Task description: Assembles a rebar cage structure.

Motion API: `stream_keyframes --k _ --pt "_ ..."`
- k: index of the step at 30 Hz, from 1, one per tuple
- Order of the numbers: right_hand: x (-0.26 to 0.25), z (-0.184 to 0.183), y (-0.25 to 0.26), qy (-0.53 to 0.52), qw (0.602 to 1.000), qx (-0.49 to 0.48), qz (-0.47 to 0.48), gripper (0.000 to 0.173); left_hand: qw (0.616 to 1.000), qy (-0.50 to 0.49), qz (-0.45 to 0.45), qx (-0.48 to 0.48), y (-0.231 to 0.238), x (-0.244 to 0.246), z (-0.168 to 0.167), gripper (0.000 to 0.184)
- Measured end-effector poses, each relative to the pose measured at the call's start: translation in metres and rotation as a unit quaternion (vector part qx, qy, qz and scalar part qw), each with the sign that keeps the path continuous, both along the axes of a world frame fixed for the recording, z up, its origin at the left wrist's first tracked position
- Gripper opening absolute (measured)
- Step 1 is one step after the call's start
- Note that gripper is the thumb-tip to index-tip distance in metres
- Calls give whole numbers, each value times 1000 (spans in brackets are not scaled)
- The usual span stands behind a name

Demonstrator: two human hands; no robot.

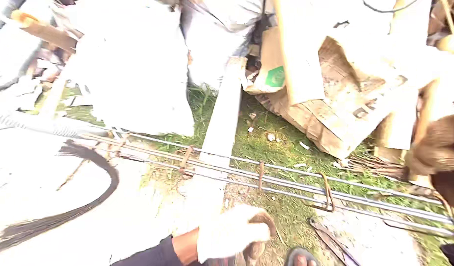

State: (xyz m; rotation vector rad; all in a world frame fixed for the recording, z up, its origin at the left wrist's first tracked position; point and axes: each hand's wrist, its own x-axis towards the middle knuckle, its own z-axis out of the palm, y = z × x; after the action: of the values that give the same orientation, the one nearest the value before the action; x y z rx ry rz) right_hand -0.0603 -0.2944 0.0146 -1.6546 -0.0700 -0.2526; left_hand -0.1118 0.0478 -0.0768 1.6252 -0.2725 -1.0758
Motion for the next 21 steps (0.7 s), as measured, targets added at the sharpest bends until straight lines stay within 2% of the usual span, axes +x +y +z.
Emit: stream_keyframes --k 1,2,3,4,6,8,11,15,18,21 --pt "-6 7 11 -13 994 -106 21 20 997 69 29 -26 -3 3 5 24" --pt "-13 12 22 -47 971 -231 51 21 988 134 54 -53 -6 5 9 23" --pt "-21 13 34 -98 929 -343 98 19 976 188 72 -80 -10 7 12 23" --pt "-27 9 47 -162 885 -412 147 17 964 226 87 -109 -12 9 13 22" --pt "-39 -10 73 -234 817 -476 226 15 950 249 110 -149 -13 9 14 19" --pt "-50 -39 89 -249 780 -506 270 16 948 240 127 -166 -13 8 12 17" --pt "-61 -66 95 -216 784 -516 269 14 951 235 130 -155 -14 6 7 21" --pt "-70 -59 110 -166 832 -460 262 15 964 198 115 -134 -13 4 9 22" --pt "-70 -71 106 -133 825 -460 299 13 976 158 83 -121 -14 5 6 24" --pt "-70 -80 106 -110 843 -433 300 13 991 97 39 -88 -14 2 2 22"
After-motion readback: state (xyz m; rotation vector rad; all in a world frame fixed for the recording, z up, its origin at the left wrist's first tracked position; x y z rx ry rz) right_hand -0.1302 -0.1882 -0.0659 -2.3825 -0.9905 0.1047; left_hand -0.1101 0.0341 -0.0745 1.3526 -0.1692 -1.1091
